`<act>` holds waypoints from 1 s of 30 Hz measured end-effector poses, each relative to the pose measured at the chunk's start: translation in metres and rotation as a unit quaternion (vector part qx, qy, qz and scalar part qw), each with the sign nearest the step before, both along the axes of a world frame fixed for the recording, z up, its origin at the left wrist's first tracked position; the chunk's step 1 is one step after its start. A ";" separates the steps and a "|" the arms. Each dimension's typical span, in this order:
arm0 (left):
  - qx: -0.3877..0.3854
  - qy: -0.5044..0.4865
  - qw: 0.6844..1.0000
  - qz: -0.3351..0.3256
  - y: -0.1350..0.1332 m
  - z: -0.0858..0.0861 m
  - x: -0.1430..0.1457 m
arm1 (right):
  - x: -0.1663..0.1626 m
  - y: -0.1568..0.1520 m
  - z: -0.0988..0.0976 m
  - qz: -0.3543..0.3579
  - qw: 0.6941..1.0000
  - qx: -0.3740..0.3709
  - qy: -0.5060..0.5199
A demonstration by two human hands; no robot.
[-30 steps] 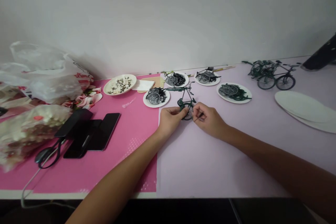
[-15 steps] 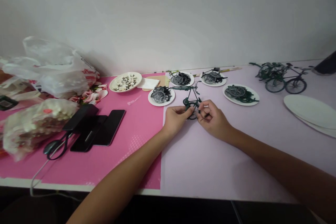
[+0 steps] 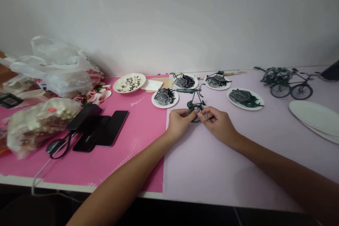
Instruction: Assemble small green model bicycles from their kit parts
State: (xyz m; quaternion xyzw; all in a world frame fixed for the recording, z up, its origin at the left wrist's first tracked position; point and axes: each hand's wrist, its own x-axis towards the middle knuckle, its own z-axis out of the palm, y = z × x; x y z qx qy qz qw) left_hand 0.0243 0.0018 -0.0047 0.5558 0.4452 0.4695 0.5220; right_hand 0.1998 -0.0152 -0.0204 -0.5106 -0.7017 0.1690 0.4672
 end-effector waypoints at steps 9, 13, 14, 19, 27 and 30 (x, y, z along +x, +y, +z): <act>-0.003 0.007 1.000 0.005 -0.001 -0.003 0.000 | -0.001 -0.002 -0.003 0.012 1.000 -0.006 0.019; -0.025 -0.015 0.999 -0.013 -0.004 -0.003 0.001 | -0.001 -0.006 -0.005 0.037 0.999 -0.017 0.030; -0.028 -0.014 0.999 -0.009 -0.004 -0.003 0.001 | -0.001 -0.007 -0.005 0.039 0.999 -0.017 0.034; -0.027 0.004 1.000 0.008 -0.006 -0.003 0.002 | -0.001 -0.009 -0.005 0.007 0.999 -0.046 0.023; -0.042 0.009 0.999 -0.010 -0.008 -0.004 0.002 | 0.000 -0.010 -0.006 0.019 0.998 -0.060 -0.020; -0.042 0.006 0.999 -0.013 -0.009 -0.005 0.002 | 0.000 -0.011 -0.007 0.009 0.998 -0.045 -0.030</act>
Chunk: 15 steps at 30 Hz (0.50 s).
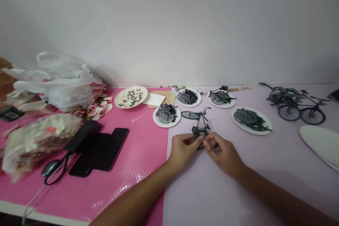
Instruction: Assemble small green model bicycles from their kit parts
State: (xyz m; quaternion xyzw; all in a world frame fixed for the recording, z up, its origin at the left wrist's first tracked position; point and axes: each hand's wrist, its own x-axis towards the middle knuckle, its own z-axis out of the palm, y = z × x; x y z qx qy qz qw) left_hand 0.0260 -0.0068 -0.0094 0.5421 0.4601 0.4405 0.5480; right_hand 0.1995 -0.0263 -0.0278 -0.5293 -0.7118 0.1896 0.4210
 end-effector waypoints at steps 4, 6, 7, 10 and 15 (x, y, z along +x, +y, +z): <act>0.007 -0.008 1.000 0.002 0.000 0.000 0.000 | 0.000 0.000 -0.003 -0.015 1.000 0.024 -0.010; 0.012 -0.004 1.000 0.002 0.001 -0.001 0.001 | 0.000 0.000 -0.004 -0.018 0.999 0.032 -0.012; 0.016 -0.001 1.000 0.001 0.001 -0.002 0.001 | 0.000 0.000 -0.004 -0.018 0.999 0.036 -0.011; 0.030 0.004 1.000 0.001 0.003 -0.003 0.001 | 0.001 0.000 -0.003 -0.012 0.999 0.035 -0.004; 0.035 0.002 0.999 0.000 0.003 -0.002 0.000 | 0.001 0.001 0.001 -0.004 1.000 0.018 0.008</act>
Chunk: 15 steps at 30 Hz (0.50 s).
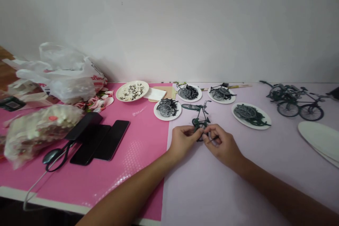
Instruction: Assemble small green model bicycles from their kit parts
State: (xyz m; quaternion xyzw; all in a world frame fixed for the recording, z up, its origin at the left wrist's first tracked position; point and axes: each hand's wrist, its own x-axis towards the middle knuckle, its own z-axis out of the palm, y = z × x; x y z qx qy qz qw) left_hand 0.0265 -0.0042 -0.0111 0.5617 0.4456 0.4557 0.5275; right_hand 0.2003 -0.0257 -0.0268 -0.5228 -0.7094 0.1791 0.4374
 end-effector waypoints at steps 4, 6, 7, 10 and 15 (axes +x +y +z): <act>-0.003 -0.004 1.000 0.004 -0.001 0.003 0.000 | -0.001 0.001 0.005 -0.009 0.999 -0.040 0.006; -0.005 -0.003 1.000 0.003 -0.001 0.003 0.000 | -0.002 0.001 0.006 0.007 0.998 -0.063 0.008; -0.006 -0.001 1.000 0.003 -0.001 0.003 0.000 | -0.002 0.001 0.007 0.015 0.997 -0.070 0.008; -0.007 0.003 1.000 0.003 0.000 0.003 0.000 | -0.001 0.001 0.006 0.012 0.998 -0.064 0.000; -0.003 0.000 1.000 0.002 0.000 0.002 -0.001 | -0.002 0.000 0.005 -0.022 0.999 -0.011 -0.031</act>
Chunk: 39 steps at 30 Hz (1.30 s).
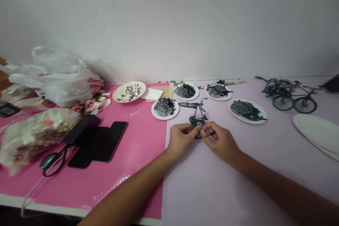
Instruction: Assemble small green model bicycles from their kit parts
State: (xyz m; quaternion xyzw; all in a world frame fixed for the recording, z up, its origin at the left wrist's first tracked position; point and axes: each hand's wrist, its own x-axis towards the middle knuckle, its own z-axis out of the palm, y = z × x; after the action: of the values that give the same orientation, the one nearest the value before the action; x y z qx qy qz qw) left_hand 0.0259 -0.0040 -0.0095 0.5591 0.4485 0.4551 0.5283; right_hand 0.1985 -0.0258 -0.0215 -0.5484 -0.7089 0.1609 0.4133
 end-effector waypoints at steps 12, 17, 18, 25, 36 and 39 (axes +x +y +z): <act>-0.002 0.008 1.000 0.010 0.002 0.000 -0.001 | -0.001 0.001 0.002 0.000 0.996 0.079 -0.029; 0.003 0.012 1.000 0.006 0.004 -0.001 -0.001 | -0.002 0.003 0.002 -0.003 0.992 0.111 -0.056; 0.004 0.013 1.000 0.006 0.004 -0.001 -0.001 | -0.003 0.003 0.002 0.000 0.993 0.110 -0.052; 0.011 0.015 1.000 0.020 0.005 -0.001 -0.001 | 0.001 0.003 0.006 0.005 0.997 0.070 -0.009; 0.038 0.008 0.994 0.099 0.018 0.000 -0.010 | 0.042 0.031 0.011 -0.054 0.992 -0.001 -0.118; 0.034 0.002 0.994 0.108 0.018 0.001 -0.009 | 0.051 0.039 0.009 -0.092 0.984 -0.025 -0.147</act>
State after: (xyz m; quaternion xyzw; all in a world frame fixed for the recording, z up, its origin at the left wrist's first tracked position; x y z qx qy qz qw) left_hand 0.0165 0.0143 -0.0089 0.5261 0.4915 0.5231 0.4561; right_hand 0.2495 0.0128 -0.0125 -0.6392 -0.7042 0.0569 0.3038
